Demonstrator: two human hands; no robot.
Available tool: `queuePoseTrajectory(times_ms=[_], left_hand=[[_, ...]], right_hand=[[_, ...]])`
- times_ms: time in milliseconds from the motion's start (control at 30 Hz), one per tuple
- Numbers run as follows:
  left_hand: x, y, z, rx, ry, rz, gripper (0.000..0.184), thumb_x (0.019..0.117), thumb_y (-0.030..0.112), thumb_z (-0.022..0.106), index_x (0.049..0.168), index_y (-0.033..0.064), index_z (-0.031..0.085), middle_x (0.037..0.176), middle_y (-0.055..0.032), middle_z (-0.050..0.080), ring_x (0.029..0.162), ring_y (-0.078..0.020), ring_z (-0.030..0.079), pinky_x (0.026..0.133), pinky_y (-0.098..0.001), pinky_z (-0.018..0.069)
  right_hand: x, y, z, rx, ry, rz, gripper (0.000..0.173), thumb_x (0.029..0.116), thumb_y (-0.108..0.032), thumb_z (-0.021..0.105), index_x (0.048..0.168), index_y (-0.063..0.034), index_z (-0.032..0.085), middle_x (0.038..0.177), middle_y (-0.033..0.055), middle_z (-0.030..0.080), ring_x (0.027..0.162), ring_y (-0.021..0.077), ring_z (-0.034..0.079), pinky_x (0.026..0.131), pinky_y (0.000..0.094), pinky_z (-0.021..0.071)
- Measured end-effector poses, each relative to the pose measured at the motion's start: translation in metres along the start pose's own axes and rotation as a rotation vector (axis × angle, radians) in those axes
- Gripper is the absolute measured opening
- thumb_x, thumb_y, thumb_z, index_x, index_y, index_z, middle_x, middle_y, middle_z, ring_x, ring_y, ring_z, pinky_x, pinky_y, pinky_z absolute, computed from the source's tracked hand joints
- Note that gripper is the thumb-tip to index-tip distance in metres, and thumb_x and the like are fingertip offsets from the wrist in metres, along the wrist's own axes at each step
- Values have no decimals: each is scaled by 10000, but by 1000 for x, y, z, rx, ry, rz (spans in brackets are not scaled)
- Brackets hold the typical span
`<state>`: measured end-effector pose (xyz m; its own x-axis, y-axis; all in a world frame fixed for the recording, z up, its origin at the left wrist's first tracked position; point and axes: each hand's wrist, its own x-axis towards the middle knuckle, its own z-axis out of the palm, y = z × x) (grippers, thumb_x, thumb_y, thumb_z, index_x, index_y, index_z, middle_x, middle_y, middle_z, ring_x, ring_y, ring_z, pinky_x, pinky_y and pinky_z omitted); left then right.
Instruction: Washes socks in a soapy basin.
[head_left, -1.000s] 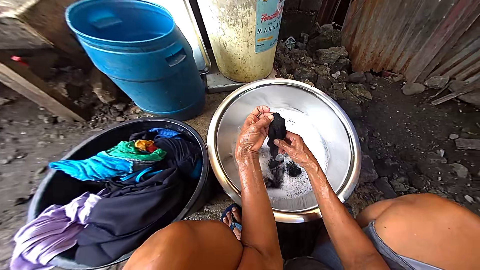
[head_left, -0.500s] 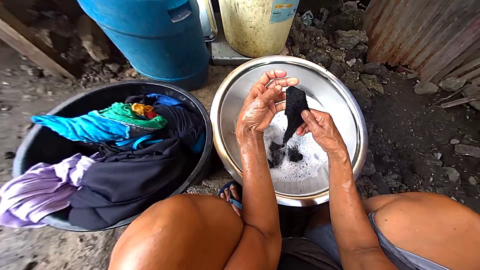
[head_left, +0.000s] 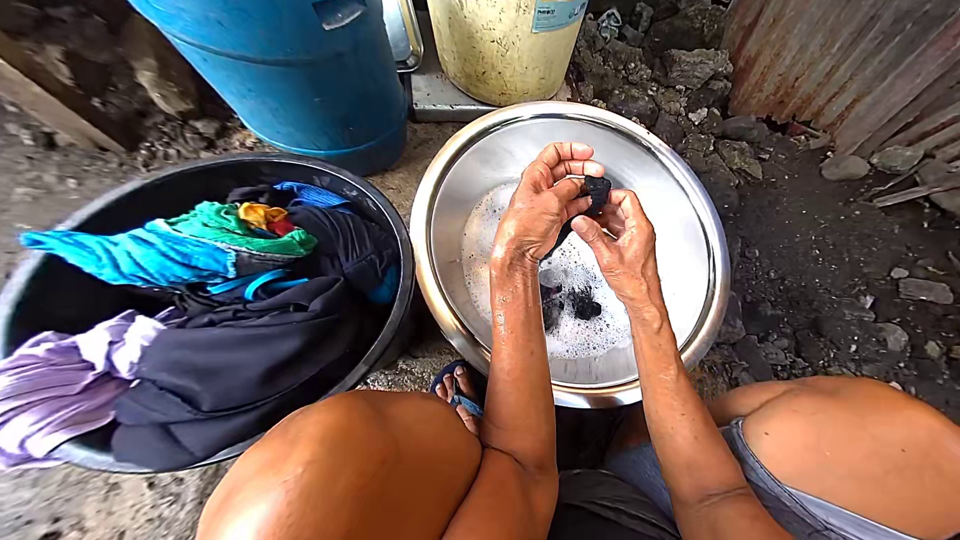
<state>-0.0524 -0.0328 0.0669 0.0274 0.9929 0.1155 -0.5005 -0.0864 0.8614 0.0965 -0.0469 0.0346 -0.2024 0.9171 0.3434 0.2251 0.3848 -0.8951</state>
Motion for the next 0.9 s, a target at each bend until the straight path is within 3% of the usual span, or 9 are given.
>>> queuePoseTrajectory(times_ms=[67,133,233,333,400,467,633,767,900], left_hand=[[-1,4,6,112,-37,11,317,969,-119,415,1239,23,502,1107,-92,661,891,-148,688,833,-320,594],[0,5,7,197,-66,24,307,977,-126,437,1249,-3,508,1132,-116,676,922,-159,709,880,-328,599],[3,1,3,481,-10,34,336,958,-58,577,1288,-6,537,1153,-126,670,904,-148,694,830,-314,588],[7,-9,-4,695,0,-84,368,981,119,669,1317,14,560,1156,-153,658,876,-198,660,764,-378,561],[8,-15,-5,647,-20,-185,272,1025,170,624,1249,19,596,1109,-129,639,833,-172,645,724,-351,562],[9,-19,-3,504,-13,-220,215,1037,127,593,1213,3,596,1106,-114,615,800,-132,657,718,-301,588],[10,-25,-2,190,47,-210,206,994,22,612,1195,-13,585,1097,-100,618,889,-152,668,814,-317,598],[10,-34,-5,110,3,-225,85,987,-31,585,1051,-10,636,952,-57,671,793,-107,679,798,-276,600],[12,-41,-8,119,-16,-208,105,1004,-36,546,978,-7,644,870,-44,692,771,-105,693,799,-280,605]], right_hand=[[0,6,2,28,69,29,334,990,-268,683,1226,-52,585,1059,66,693,902,111,709,791,303,615],[3,7,-3,186,104,93,200,1052,-165,530,1182,-43,621,1060,58,684,920,117,700,843,334,609],[6,2,-13,512,113,239,237,1076,-132,387,1134,-94,614,1081,27,689,964,128,701,890,345,601],[8,5,-19,666,123,286,284,1076,-161,350,1147,-120,622,1088,31,705,987,153,712,890,366,605],[9,10,-23,683,133,281,283,1088,-182,359,1148,-120,628,1092,33,709,1002,151,711,898,363,602],[10,14,-26,671,132,264,274,1079,-182,375,1113,-123,640,1084,27,710,1005,140,703,901,355,592],[9,15,-36,670,69,215,287,1047,-173,409,1111,-121,683,1124,22,709,1045,133,686,905,351,584],[10,23,-44,851,54,251,279,1026,-180,435,1158,-114,672,1161,64,708,1077,188,691,925,404,584],[9,24,-46,848,43,265,289,1039,-201,436,1160,-113,683,1173,64,713,1097,187,689,938,399,580]])
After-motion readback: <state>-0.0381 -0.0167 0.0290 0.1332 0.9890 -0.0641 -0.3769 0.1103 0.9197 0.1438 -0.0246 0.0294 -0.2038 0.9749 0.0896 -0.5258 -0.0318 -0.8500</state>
